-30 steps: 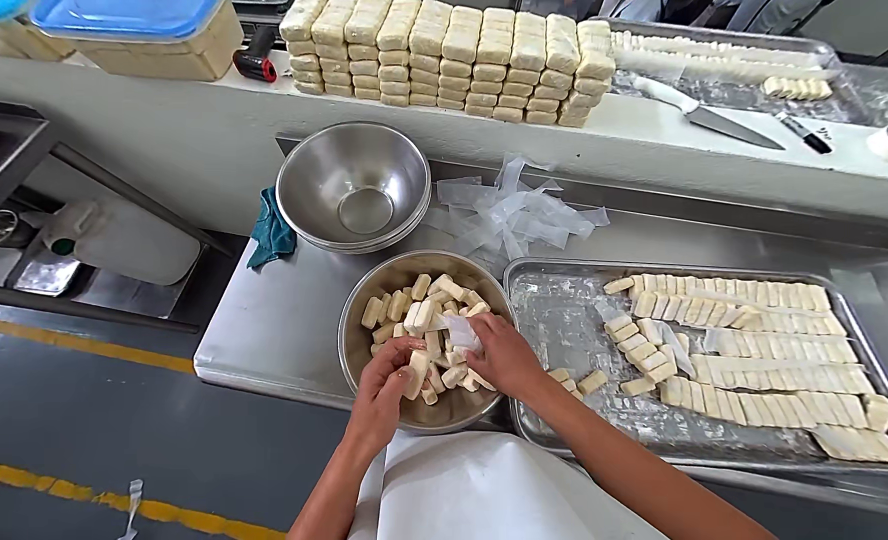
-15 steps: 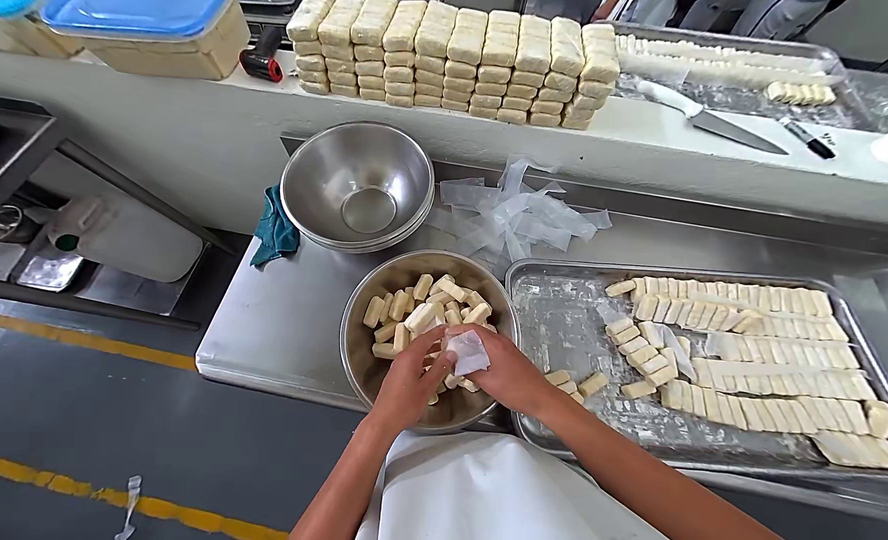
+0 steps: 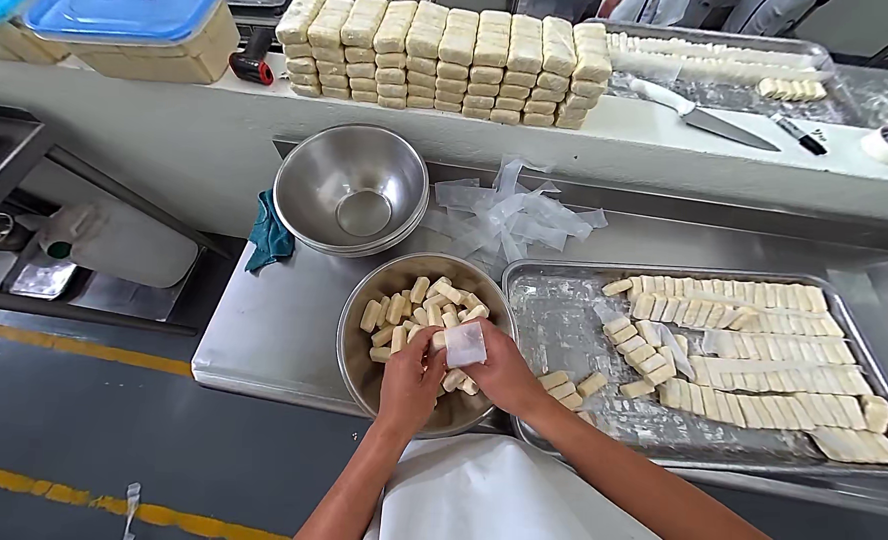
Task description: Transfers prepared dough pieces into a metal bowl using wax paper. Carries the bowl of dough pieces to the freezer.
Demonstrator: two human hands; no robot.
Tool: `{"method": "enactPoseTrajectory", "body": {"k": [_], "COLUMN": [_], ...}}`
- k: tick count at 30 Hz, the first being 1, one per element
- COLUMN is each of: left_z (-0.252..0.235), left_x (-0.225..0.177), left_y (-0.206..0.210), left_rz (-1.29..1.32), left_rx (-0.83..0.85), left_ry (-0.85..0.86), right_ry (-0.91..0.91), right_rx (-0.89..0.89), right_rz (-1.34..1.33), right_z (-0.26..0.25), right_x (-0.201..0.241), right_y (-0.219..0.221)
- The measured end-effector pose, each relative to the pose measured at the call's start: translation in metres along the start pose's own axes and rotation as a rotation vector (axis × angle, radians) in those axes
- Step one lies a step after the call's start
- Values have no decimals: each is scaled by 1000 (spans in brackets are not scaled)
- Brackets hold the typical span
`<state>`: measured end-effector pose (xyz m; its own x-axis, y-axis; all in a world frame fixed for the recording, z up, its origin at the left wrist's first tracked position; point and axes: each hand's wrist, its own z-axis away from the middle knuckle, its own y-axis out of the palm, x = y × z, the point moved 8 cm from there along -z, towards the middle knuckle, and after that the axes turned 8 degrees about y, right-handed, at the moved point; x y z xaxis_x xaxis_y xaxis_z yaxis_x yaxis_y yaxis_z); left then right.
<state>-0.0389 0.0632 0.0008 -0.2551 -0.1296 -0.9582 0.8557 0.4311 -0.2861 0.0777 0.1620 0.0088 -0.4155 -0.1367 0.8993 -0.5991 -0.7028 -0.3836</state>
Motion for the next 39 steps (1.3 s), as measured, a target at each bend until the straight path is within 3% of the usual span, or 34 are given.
{"method": "enactPoseTrajectory", "body": {"k": [4, 9, 11, 13, 15, 17, 21, 26, 29, 32, 36, 39], "left_z": [5, 9, 11, 14, 15, 10, -11, -21, -14, -7, -6, -3], "left_x": [-7, 1, 21, 40, 47, 45, 39, 48, 38, 13, 6, 12], "left_y": [-10, -38, -48, -47, -39, -29, -1, 5, -3, -9, -3, -1], "left_rz": [-22, 158, 15, -216, -394, -443, -405, -305, -60, 55, 153, 205], "left_rx": [-155, -215, -94, 133, 274, 251, 208, 134, 29, -35, -11, -10], "left_ry": [79, 63, -77, -209, -255, -214, -201, -237, -124, -14, -30, -72], "right_ry": [-130, 11, -61, -159, -209, -182, -144, 0, 140, 261, 231, 195], "right_rx": [-96, -55, -106, -142, -165, -94, 120, 180, 108, 290, 315, 313], "right_rz": [3, -7, 155, 200, 53, -98, -266, -568, -365, -181, -282, -211], "right_z": [0, -9, -13, -12, -9, -10, -17, -15, -18, -12, -7, -9], "right_x": [11, -14, -24, -21, -3, 12, 25, 8, -17, -29, -27, -21], "right_y": [-6, -30, -44, -53, -56, -49, -20, -5, -11, 6, 16, 17]}}
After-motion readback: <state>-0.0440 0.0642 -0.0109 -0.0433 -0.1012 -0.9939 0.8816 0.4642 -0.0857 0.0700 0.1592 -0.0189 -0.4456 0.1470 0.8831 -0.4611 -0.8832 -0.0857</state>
